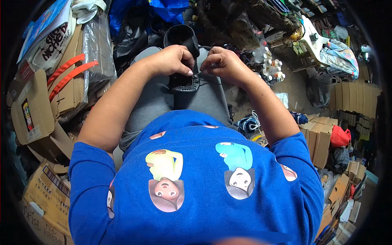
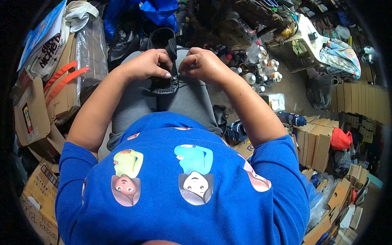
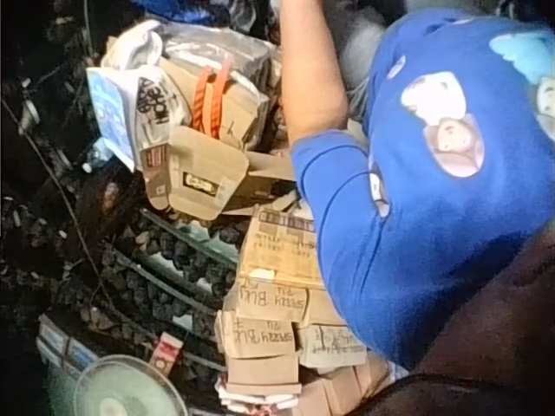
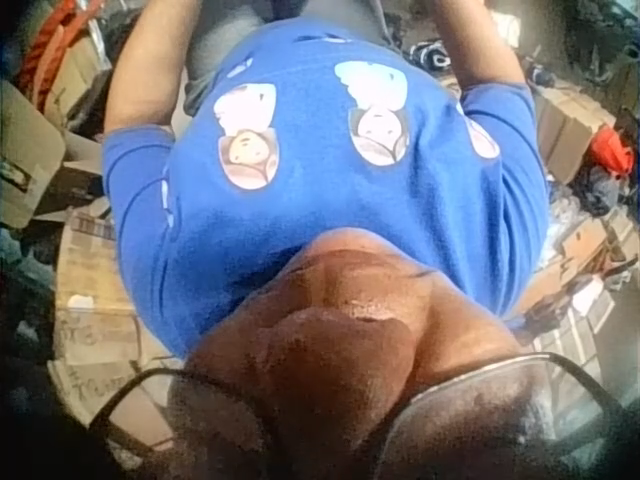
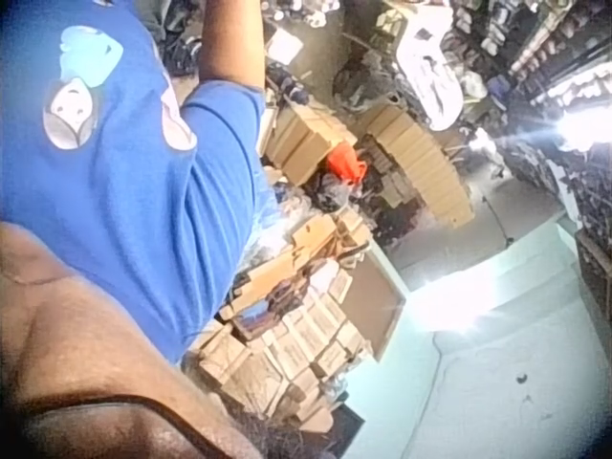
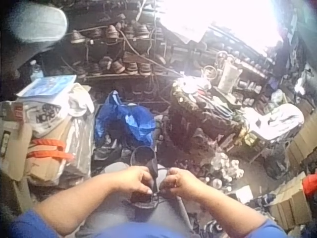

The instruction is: Thread laces through the eyelets of a black shoe.

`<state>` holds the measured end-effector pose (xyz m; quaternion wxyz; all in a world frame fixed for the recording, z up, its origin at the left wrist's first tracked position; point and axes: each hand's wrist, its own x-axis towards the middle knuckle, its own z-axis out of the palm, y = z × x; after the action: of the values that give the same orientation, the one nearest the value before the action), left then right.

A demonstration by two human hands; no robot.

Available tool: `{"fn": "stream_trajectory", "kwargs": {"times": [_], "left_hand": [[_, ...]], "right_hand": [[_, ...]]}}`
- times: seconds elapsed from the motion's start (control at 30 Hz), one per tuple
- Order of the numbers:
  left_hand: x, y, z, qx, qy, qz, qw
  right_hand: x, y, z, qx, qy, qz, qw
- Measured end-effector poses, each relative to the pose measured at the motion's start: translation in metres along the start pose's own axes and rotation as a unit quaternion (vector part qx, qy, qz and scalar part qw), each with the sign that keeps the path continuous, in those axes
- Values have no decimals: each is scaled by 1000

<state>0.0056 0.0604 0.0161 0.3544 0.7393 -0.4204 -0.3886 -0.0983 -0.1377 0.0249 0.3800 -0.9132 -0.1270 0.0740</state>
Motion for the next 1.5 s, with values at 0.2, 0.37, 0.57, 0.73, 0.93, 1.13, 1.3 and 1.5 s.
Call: {"fn": "stream_trajectory", "kwargs": {"times": [0.2, 0.37, 0.57, 0.73, 0.93, 1.13, 1.3, 1.5], "left_hand": [[1, -6, 6, -63, 7, -2, 998], [-3, -15, 6, -101, -12, 6, 995], [-9, -4, 0, -3, -71, 30, 997], [-7, 2, -1, 35, -102, 10, 994], [-5, -7, 6, 79, -48, 75, 993], [3, -10, 7, 51, 36, 50, 997], [-9, -13, 27, 125, 244, 94, 957], [-81, -2, 43, 162, 273, 38, 948]], "right_hand": [[0, 2, 5, 33, -29, -17, 999], [-13, 3, 23, 54, 32, -12, 998], [-28, -4, 34, 9, 91, -12, 996], [-27, -21, 23, -150, 40, -45, 987], [-5, -52, 19, -378, -81, -111, 915], [-12, -53, 9, -316, -64, -62, 944], [-6, -13, 31, -67, 12, -10, 998], [-43, 6, 2, 370, -6, 182, 911]]}}
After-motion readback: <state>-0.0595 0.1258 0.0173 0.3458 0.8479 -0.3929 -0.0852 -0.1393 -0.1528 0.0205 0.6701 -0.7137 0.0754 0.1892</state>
